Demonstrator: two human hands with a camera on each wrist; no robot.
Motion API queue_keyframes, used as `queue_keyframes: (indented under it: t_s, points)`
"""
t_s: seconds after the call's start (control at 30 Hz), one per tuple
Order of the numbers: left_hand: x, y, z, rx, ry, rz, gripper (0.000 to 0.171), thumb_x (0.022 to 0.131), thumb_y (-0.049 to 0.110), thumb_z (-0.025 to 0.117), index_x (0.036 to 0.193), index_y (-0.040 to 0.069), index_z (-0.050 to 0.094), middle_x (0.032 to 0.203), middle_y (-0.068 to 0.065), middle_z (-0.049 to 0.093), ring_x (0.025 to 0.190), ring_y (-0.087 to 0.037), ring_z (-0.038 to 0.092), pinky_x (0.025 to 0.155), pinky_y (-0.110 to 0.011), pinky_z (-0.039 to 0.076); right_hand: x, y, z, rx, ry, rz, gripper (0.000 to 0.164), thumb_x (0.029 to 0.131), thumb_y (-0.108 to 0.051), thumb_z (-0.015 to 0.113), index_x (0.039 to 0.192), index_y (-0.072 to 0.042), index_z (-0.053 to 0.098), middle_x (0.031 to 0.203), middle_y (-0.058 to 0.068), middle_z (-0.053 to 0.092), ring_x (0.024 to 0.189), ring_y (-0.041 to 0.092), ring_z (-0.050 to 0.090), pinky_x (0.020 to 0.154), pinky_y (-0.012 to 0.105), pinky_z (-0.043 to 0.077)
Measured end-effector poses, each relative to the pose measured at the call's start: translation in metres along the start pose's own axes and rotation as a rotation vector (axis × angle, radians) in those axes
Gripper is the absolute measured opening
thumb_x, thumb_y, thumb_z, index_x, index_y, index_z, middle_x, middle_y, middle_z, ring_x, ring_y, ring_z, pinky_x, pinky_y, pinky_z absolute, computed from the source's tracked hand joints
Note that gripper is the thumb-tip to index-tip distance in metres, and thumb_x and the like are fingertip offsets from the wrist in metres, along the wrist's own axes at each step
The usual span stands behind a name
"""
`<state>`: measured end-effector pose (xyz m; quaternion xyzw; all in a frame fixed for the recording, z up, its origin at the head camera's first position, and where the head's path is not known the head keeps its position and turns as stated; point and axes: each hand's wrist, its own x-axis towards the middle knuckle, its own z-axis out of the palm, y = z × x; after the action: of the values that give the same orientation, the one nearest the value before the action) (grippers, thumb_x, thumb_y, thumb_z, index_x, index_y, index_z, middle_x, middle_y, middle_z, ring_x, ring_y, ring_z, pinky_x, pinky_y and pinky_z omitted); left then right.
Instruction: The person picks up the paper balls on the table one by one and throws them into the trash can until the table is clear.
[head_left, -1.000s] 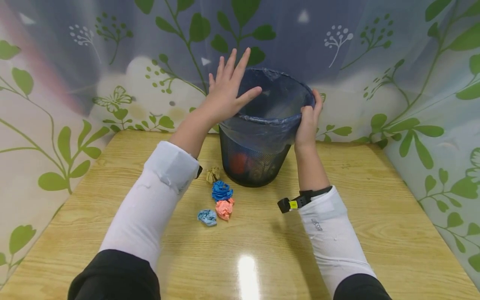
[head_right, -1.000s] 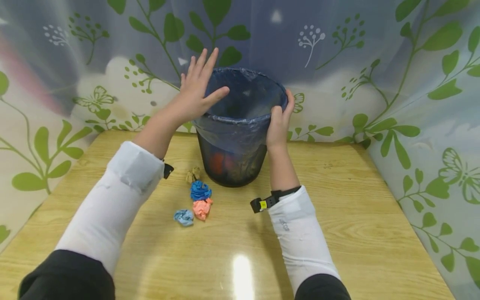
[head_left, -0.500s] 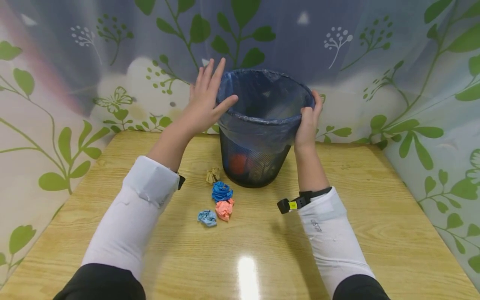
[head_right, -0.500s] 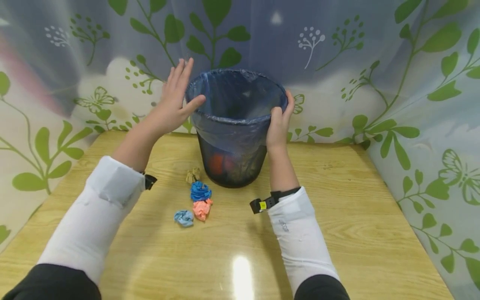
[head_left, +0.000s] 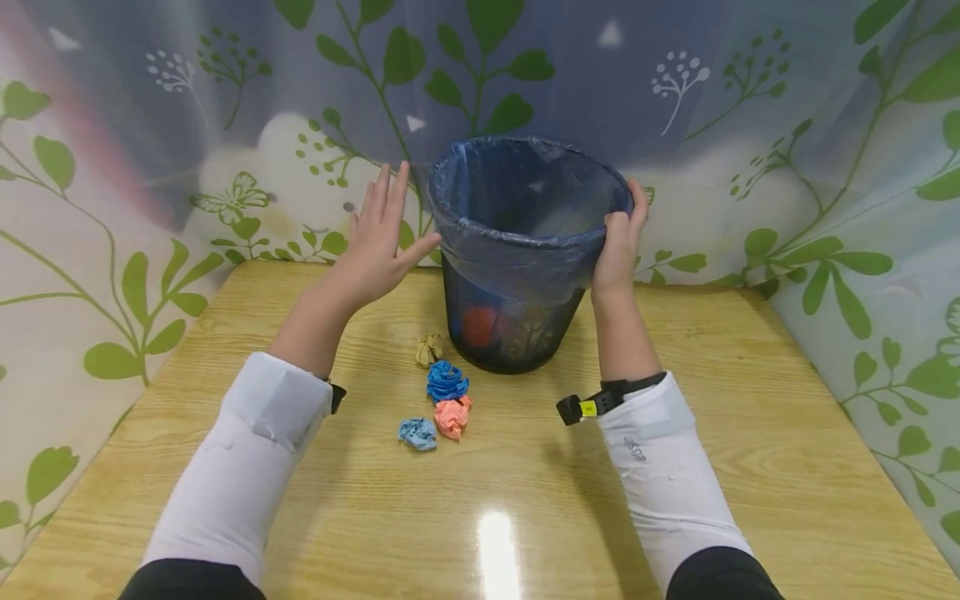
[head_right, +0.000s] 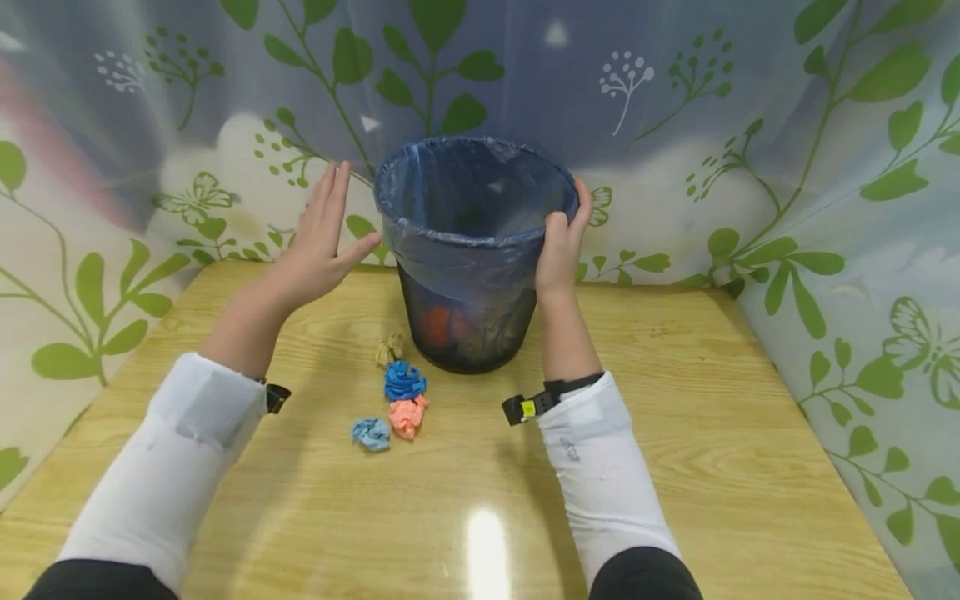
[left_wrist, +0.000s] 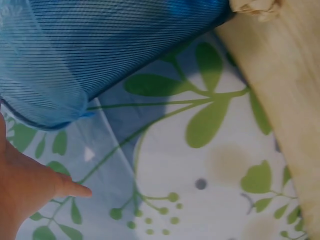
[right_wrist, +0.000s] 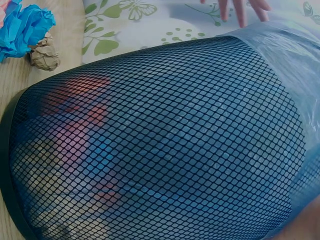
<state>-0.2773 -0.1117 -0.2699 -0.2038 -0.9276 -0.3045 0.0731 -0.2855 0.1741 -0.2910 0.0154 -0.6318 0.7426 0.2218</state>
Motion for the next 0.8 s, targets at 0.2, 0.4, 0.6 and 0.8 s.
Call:
queue_keyframes:
  t_s: [0.2, 0.4, 0.6, 0.8]
  points:
    - [-0.010, -0.019, 0.014, -0.050, 0.019, -0.029, 0.091, 0.097, 0.050, 0.047, 0.152, 0.025, -0.022, 0.159, -0.006, -0.025, 0.148, -0.029, -0.018, 0.114, -0.063, -0.005, 0.000, 0.001, 0.000, 0.003, -0.001, -0.003, 0.063, 0.090, -0.023, 0.029, 0.152, -0.025, 0.018, 0.156, 0.003, 0.020, 0.130, 0.021, 0.036, 0.098, 0.025, 0.033]
    - [-0.014, -0.036, 0.030, -0.063, 0.009, -0.066, 0.093, 0.096, 0.052, 0.047, 0.152, 0.025, -0.021, 0.160, -0.009, -0.023, 0.148, -0.033, -0.014, 0.113, -0.065, -0.005, 0.000, 0.000, -0.001, 0.009, -0.002, -0.002, 0.063, 0.089, -0.023, 0.029, 0.151, -0.025, 0.018, 0.156, 0.003, 0.020, 0.132, 0.021, 0.035, 0.099, 0.025, 0.033]
    - [-0.019, -0.057, 0.052, -0.057, -0.030, -0.073, 0.093, 0.097, 0.045, 0.050, 0.154, 0.019, -0.018, 0.161, -0.015, -0.017, 0.148, -0.040, -0.008, 0.114, -0.065, 0.000, 0.000, 0.000, -0.001, 0.000, 0.006, 0.008, 0.064, 0.089, -0.022, 0.029, 0.152, -0.025, 0.018, 0.156, 0.003, 0.022, 0.132, 0.019, 0.035, 0.102, 0.025, 0.031]
    - [-0.024, -0.075, 0.074, -0.026, -0.078, -0.078, 0.088, 0.098, 0.043, 0.050, 0.155, 0.017, -0.012, 0.161, -0.019, -0.010, 0.147, -0.042, -0.002, 0.113, -0.066, 0.003, 0.000, 0.001, -0.001, -0.016, 0.008, 0.000, 0.064, 0.089, -0.022, 0.030, 0.152, -0.025, 0.018, 0.156, 0.003, 0.022, 0.134, 0.018, 0.034, 0.102, 0.025, 0.030]
